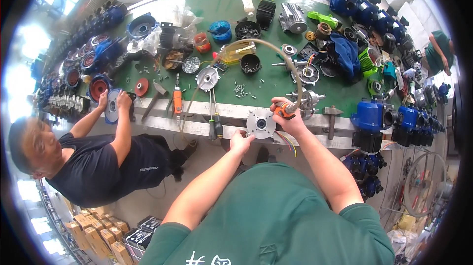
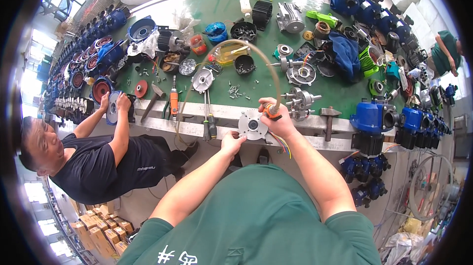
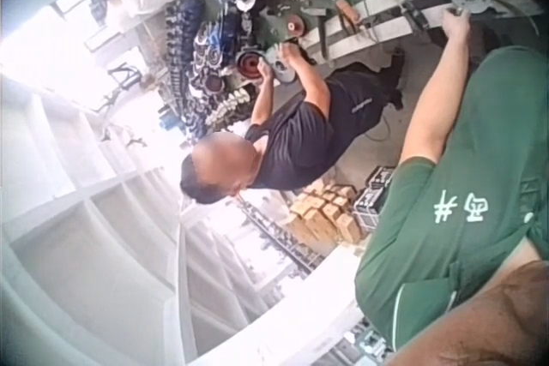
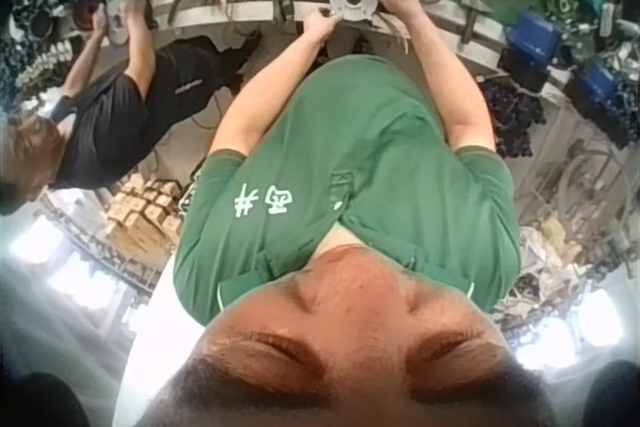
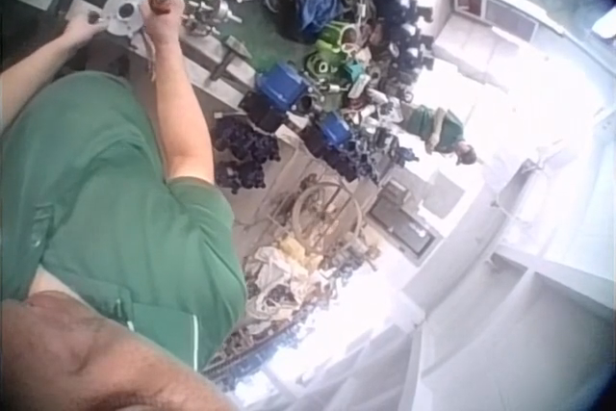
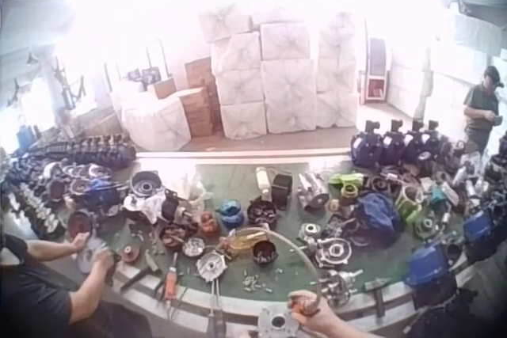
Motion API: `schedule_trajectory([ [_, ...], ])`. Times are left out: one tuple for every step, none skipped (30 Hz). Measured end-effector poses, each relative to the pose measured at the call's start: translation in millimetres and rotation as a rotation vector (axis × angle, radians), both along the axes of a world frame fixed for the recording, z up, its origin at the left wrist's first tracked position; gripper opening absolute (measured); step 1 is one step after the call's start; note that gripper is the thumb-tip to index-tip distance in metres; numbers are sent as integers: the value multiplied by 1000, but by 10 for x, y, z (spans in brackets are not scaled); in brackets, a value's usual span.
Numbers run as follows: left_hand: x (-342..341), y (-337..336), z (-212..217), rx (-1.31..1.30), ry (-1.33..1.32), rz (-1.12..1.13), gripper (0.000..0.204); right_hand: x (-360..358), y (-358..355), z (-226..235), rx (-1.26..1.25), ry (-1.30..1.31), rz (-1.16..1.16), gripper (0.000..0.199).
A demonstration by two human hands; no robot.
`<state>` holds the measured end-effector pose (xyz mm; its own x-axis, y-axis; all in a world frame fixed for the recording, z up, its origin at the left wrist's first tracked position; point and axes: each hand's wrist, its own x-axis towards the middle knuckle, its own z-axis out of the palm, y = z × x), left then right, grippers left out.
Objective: Manually assembling and testing various mechanical motor and pump components on a workshop table.
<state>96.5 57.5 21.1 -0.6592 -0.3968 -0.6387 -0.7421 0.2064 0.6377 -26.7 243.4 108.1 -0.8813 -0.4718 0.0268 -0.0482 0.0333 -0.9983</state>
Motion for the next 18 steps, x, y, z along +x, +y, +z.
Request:
schedule_trajectory([
  [-8,5,-4,2,0,4,55,-5,-14,-18,25,79,22,44],
  [-30,11,-11,19,3,5,52,-13,-15,-27,26,79,27,44],
  [-38,16,-23,36,7,9,49,-18,-10,-35,41,145,51,43],
  [-44,28,-35,38,7,17,49,-26,-7,-48,55,212,76,43],
  [-55,47,-48,19,12,1,47,-40,-11,-106,16,134,43,40],
  [-55,56,-69,0,18,-14,45,-63,-33,-117,-21,57,1,37],
  [-49,64,-88,-31,40,-6,45,-93,-52,-126,-38,29,-30,36],
  [-33,76,-104,-32,41,3,45,-123,-67,-132,-54,2,-60,36],
  [-44,97,-72,-60,34,-15,45,-159,-57,-151,-50,-33,-66,35],
  [-50,110,-39,-89,28,-34,46,-170,-55,-174,-48,-32,-62,35],
  [-55,114,-6,-107,20,-36,47,-177,-55,-199,-36,-23,-68,35],
  [-52,116,0,-106,21,-30,47,-177,-66,-186,-23,-14,-71,35],
  [-51,118,5,-108,13,-26,47,-177,-82,-175,-28,-9,-55,36],
  [-52,121,10,-109,4,-22,47,-169,-107,-170,-26,-7,-50,36],
  [-51,117,13,-107,5,-18,47,-157,-133,-162,-23,0,-45,36],
  [-48,108,15,-99,3,-21,47,-148,-154,-155,-19,7,-41,36],
  [-46,105,16,-92,1,-24,47,-144,-162,-145,-20,8,-48,36],
  [-48,102,22,-90,1,-21,47,-147,-165,-140,-19,9,-44,36],
])
